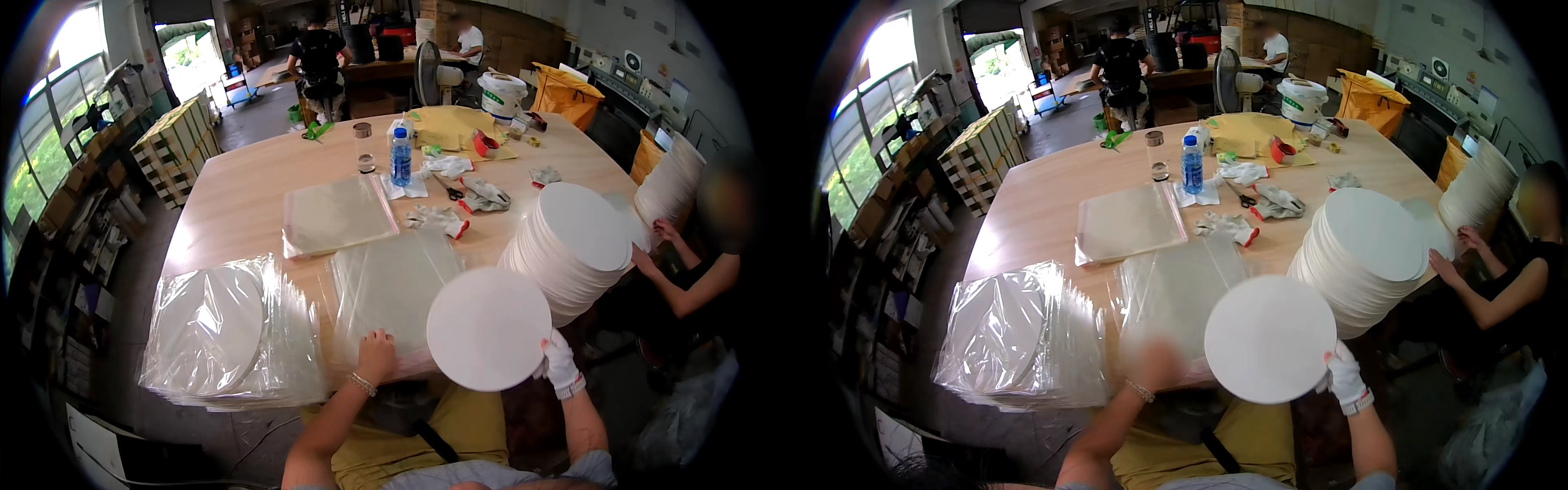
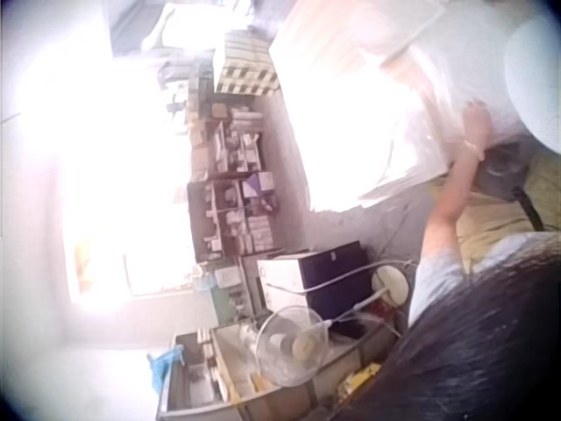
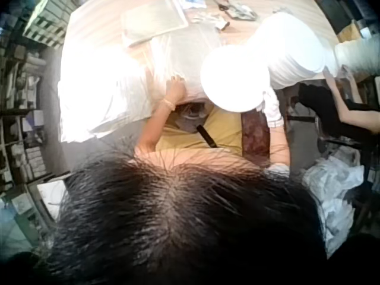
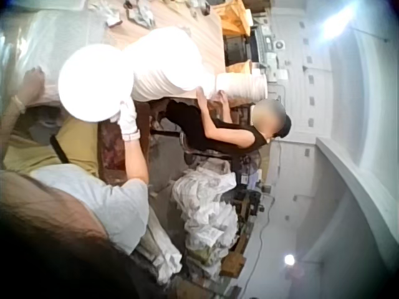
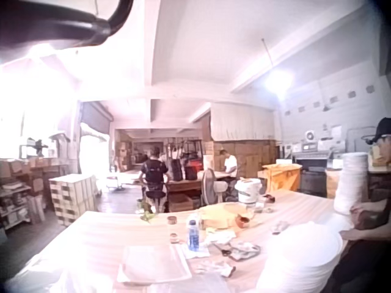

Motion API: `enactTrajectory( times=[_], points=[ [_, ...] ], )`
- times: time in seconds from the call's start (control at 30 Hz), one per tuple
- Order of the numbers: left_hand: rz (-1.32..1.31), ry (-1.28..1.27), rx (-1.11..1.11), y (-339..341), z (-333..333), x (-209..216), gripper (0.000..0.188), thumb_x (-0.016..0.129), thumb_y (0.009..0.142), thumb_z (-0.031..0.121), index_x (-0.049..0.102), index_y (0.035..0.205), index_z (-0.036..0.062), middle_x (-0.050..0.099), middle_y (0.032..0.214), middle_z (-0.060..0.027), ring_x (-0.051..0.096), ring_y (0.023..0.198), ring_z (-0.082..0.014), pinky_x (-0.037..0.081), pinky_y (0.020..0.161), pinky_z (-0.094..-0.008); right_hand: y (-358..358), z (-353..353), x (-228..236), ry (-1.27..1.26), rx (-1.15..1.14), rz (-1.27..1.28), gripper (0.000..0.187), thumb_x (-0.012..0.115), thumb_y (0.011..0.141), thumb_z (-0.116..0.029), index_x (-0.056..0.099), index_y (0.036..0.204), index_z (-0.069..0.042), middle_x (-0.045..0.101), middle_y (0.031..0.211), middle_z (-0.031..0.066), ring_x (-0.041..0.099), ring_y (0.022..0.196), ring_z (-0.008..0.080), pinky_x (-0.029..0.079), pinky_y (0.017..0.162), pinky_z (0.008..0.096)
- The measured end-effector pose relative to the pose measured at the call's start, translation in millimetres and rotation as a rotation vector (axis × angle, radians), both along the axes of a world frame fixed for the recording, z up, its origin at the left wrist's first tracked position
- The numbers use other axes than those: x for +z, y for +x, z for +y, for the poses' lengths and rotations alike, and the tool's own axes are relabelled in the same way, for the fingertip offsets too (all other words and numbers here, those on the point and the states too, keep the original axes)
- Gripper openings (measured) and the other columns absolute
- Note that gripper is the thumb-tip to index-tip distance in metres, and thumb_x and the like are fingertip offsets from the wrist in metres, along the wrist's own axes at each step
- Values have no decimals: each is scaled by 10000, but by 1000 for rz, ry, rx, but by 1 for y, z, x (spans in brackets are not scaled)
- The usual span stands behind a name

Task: The person repeatedly picks up white circular discs from a stack and places them into clear plastic bags on a table. The person wears gloves and works in a warehouse environment with other people visible in the background. The task involves handling the discs one at a time and stacking the packaged items.

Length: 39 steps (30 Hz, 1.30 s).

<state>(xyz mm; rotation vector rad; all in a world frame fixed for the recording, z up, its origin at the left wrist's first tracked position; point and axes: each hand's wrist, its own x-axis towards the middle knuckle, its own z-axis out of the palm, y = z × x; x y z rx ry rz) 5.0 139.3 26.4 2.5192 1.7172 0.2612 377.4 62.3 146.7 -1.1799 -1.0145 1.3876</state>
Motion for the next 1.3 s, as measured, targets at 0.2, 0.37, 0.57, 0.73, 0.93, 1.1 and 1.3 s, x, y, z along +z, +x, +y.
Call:
enactTrajectory(
  times=[0.2,0.37,0.57,0.73,0.93,1.1,1.3],
  points=[
    [26,127,-107,2,13,-11,217,520,780,225,605,751,27,576,794,-151,535,773,-262,427,702,-376,-1,-61,-21,-163,-7,-18,277,408,898,-177,487,1101,-5,586,742,47,516,485,102,404,406,208],
    [120,126,-119,-2,26,1,179,527,773,202,599,790,39,578,813,-147,540,778,-262,429,722,-377,-2,-72,-50,-216,139,83,247,415,898,-185,495,1059,-16,580,651,39,491,398,94,377,336,201],
    [37,153,-127,-25,10,10,152,548,754,187,579,812,50,571,863,-137,554,786,-278,446,719,-383,-58,-31,-57,-281,170,72,206,410,901,-162,526,1001,-25,553,626,36,465,401,102,377,349,215],
    [-73,393,347,-41,-1,21,225,590,733,249,565,820,43,569,842,-146,569,715,-303,469,667,-402,-84,-9,-79,-383,-34,174,172,432,886,-144,534,998,-63,568,729,57,504,491,134,413,406,254],
    [-546,86,406,-43,-11,9,334,628,735,323,585,911,43,565,826,-138,568,771,-287,470,673,-391,-112,-17,-65,-440,-171,431,121,425,881,-93,483,987,-86,559,793,95,537,540,198,425,415,289],
    [-657,-3,204,-10,-25,-14,362,611,803,255,548,1081,32,561,1049,-118,537,987,-257,447,824,-357,-128,-13,-59,-474,-216,570,110,432,887,-92,447,990,-126,562,870,103,596,633,254,486,477,331],
    [-1642,-53,370,90,-27,-62,318,511,850,136,496,1124,-24,603,963,-78,555,879,-151,463,755,-286,-148,-9,-55,-475,-260,572,135,440,880,-100,465,1003,-149,557,868,67,589,666,229,496,507,324]
  ],
)
